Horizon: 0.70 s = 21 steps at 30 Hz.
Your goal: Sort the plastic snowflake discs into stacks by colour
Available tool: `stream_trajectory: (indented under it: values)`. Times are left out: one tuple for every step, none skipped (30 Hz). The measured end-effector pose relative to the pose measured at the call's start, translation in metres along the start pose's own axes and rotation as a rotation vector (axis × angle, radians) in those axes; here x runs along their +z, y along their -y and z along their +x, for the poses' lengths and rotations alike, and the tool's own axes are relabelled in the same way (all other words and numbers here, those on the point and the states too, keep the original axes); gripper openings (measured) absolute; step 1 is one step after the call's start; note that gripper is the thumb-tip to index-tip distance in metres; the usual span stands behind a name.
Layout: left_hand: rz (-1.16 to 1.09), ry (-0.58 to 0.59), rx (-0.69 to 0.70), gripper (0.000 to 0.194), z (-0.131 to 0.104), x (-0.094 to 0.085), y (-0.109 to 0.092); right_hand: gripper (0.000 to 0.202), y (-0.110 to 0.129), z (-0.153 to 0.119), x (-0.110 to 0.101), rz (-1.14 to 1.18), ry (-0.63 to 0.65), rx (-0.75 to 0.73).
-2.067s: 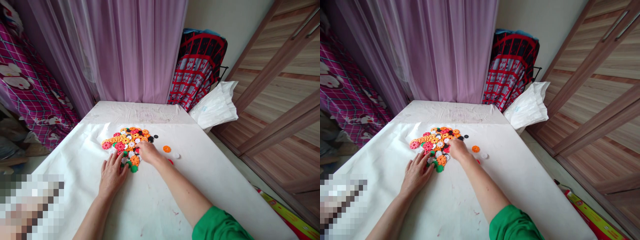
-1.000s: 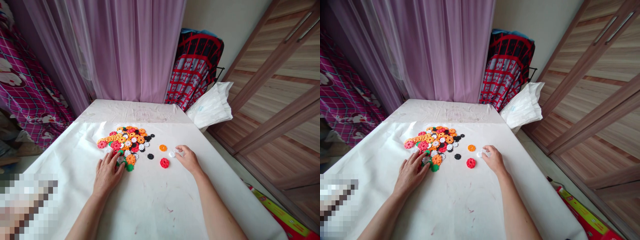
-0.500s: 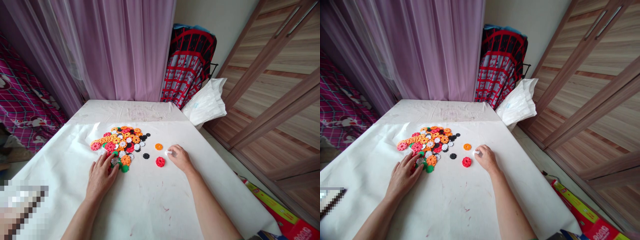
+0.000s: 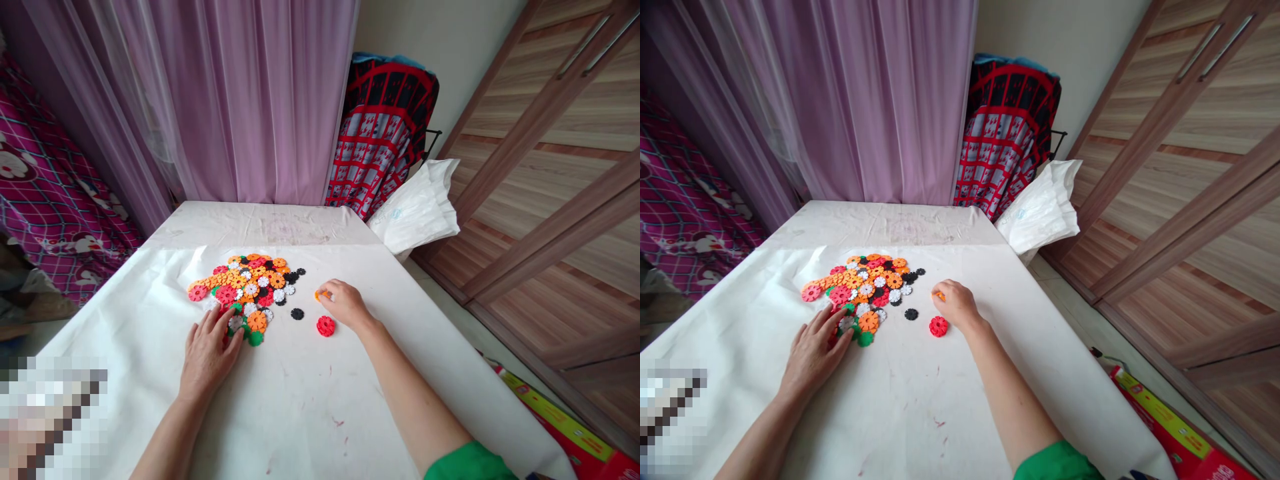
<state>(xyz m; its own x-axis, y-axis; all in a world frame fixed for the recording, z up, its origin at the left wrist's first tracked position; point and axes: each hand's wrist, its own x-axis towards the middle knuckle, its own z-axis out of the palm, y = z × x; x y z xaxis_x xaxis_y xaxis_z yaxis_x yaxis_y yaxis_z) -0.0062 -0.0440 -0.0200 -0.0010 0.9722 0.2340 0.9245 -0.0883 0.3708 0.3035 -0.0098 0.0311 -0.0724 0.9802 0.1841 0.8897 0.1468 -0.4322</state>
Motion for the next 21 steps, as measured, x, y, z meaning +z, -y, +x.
stream_trajectory:
  values:
    - [0.000, -0.002, 0.000, 0.047, 0.000, 0.000, 0.000, 0.018, 0.010, 0.008, 0.002, -0.035, 0.063, -0.016]
    - [-0.001, -0.004, 0.001, 0.047, 0.000, 0.000, 0.000, 0.018, 0.020, 0.017, 0.005, -0.075, 0.116, -0.027]
    - [0.000, -0.005, 0.003, 0.047, 0.000, 0.000, 0.000, 0.020, 0.029, 0.024, 0.009, -0.115, 0.159, -0.036]
    - [0.001, -0.005, 0.005, 0.047, 0.000, 0.000, 0.000, 0.021, 0.037, 0.031, 0.012, -0.152, 0.188, -0.045]
    - [0.002, -0.004, 0.007, 0.047, 0.000, 0.000, -0.001, 0.023, 0.043, 0.036, 0.016, -0.184, 0.207, -0.050]
    - [0.004, -0.002, 0.007, 0.047, 0.000, 0.000, -0.001, 0.024, 0.049, 0.041, 0.021, -0.209, 0.220, -0.053]
    - [0.005, -0.003, 0.006, 0.047, -0.001, 0.000, -0.001, 0.026, 0.053, 0.044, 0.025, -0.229, 0.229, -0.055]
    - [0.006, -0.004, 0.005, 0.046, -0.001, 0.000, -0.002, 0.027, 0.056, 0.047, 0.029, -0.245, 0.234, -0.053]
    - [0.006, -0.006, 0.004, 0.046, -0.001, 0.000, -0.002, 0.028, 0.058, 0.049, 0.033, -0.256, 0.237, -0.048]
    - [0.005, -0.006, 0.004, 0.046, -0.001, 0.000, -0.002, 0.028, 0.059, 0.050, 0.036, -0.262, 0.238, -0.040]
    - [0.004, -0.007, 0.004, 0.046, -0.001, 0.000, -0.003, 0.027, 0.060, 0.051, 0.039, -0.263, 0.238, -0.033]
    - [0.003, -0.008, 0.002, 0.046, -0.001, 0.000, -0.003, 0.026, 0.061, 0.052, 0.041, -0.260, 0.237, -0.027]
    - [0.002, -0.007, -0.001, 0.046, -0.001, 0.000, -0.003, 0.026, 0.061, 0.052, 0.043, -0.253, 0.234, -0.020]
    - [0.000, -0.005, -0.005, 0.046, -0.002, 0.000, -0.003, 0.025, 0.062, 0.053, 0.043, -0.242, 0.230, -0.013]
    - [-0.002, -0.004, -0.008, 0.046, -0.002, -0.001, -0.003, 0.025, 0.061, 0.053, 0.044, -0.227, 0.227, -0.004]
    - [-0.004, -0.002, -0.010, 0.046, -0.002, -0.001, -0.004, 0.026, 0.061, 0.054, 0.043, -0.205, 0.219, 0.007]
    - [-0.007, -0.002, -0.010, 0.047, -0.002, -0.001, -0.004, 0.027, 0.059, 0.054, 0.042, -0.178, 0.209, 0.021]
    - [-0.009, -0.002, -0.010, 0.047, -0.001, -0.001, -0.004, 0.027, 0.057, 0.054, 0.040, -0.143, 0.198, 0.040]
    - [-0.011, -0.003, -0.009, 0.047, -0.001, -0.001, -0.004, 0.028, 0.053, 0.053, 0.038, -0.102, 0.187, 0.061]
    - [-0.012, -0.003, -0.008, 0.047, -0.001, -0.001, -0.003, 0.027, 0.048, 0.052, 0.035, -0.058, 0.173, 0.085]
    - [-0.012, -0.003, -0.007, 0.047, -0.001, 0.000, -0.003, 0.026, 0.042, 0.050, 0.031, -0.012, 0.155, 0.109]
